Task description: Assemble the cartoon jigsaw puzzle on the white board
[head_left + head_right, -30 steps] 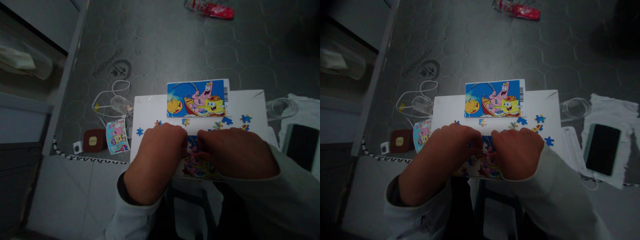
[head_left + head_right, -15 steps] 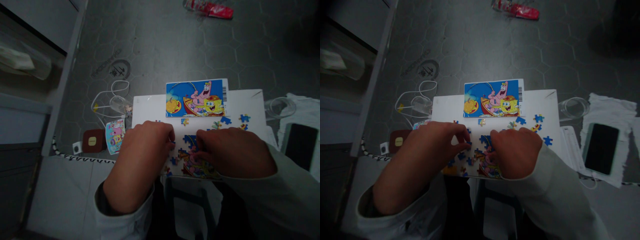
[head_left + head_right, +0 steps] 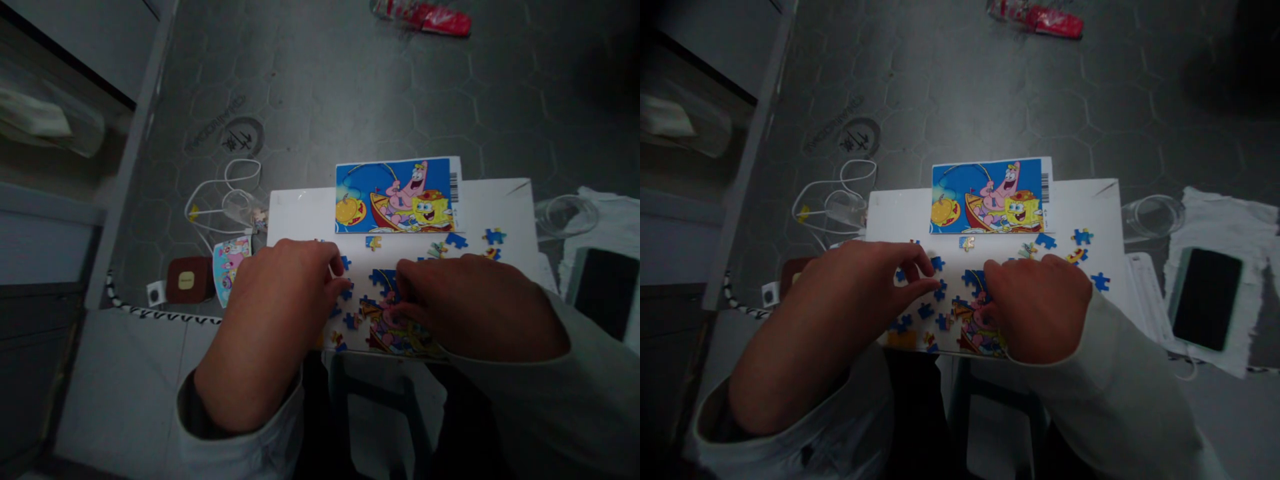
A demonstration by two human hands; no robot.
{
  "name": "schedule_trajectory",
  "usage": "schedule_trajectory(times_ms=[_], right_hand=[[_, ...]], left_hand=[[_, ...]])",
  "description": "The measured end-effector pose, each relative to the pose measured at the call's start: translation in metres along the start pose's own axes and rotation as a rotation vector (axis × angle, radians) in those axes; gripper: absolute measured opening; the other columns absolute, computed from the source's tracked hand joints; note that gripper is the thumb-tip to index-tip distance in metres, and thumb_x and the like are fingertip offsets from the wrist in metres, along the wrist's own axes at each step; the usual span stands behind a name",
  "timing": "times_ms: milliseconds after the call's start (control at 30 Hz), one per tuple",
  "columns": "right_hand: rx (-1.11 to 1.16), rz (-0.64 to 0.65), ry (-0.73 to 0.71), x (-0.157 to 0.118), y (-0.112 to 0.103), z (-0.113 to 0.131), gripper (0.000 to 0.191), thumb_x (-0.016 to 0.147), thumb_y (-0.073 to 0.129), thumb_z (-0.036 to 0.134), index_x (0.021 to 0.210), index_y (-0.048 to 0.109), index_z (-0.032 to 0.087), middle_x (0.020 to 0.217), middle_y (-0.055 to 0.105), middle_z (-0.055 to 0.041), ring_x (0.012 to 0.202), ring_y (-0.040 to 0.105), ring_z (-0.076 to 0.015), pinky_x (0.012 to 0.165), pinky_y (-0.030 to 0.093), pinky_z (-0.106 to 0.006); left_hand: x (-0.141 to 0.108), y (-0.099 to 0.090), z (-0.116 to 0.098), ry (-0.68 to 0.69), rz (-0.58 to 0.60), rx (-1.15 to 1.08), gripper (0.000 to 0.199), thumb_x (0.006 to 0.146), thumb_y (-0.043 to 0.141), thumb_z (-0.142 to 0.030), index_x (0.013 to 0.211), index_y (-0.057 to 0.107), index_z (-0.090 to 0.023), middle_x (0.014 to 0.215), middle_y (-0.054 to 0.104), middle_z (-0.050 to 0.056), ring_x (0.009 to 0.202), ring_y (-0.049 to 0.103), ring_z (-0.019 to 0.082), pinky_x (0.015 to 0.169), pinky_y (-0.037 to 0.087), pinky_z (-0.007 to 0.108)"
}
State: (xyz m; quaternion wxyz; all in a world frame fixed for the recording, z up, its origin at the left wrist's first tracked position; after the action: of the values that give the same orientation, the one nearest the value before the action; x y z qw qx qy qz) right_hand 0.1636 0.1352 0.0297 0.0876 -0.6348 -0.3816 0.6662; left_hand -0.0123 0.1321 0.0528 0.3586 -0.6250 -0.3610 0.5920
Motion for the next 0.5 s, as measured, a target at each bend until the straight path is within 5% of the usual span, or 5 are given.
schedule_trajectory(times_ms=[300,500], right_hand=[[-0.011,-0.059,-0.035,-0.0059,-0.0079,0.0046,0.024,0.109,0.06,0.046,0.114,0.073,0.026,0.111,0.086,-0.0116,0.092,0.081,-0.0327,0.062,0.035,-0.039],[0.052,-0.104,-0.068,-0.0065,0.0013,0.0038,0.012,0.099,0.071,0.039,0.099,0.075,0.027,0.088,0.083,-0.0079,0.075,0.076,-0.0279,0.065,0.042,-0.039]], left_hand=[[-0.0016,-0.0048,0.001,-0.019,-0.018,0.035,0.017,0.103,0.072,-0.042,0.103,0.088,-0.036,0.092,0.085,0.004,0.078,0.074,0.03,0.066,0.036,0.038],[-0.0027,-0.0065,0.0009,-0.011,-0.002,0.026,0.022,0.104,0.068,-0.043,0.102,0.087,-0.034,0.091,0.085,0.006,0.078,0.074,0.03,0.066,0.035,0.038]])
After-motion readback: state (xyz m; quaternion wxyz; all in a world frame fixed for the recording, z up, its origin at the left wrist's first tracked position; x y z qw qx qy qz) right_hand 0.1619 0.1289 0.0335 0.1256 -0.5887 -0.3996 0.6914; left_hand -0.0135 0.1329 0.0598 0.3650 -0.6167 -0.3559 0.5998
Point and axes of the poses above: each hand's wrist, its own x-axis towards the middle knuckle, its own y-axis out of the palm, z = x × y, the point moved 4 cm from there along x, towards the middle knuckle
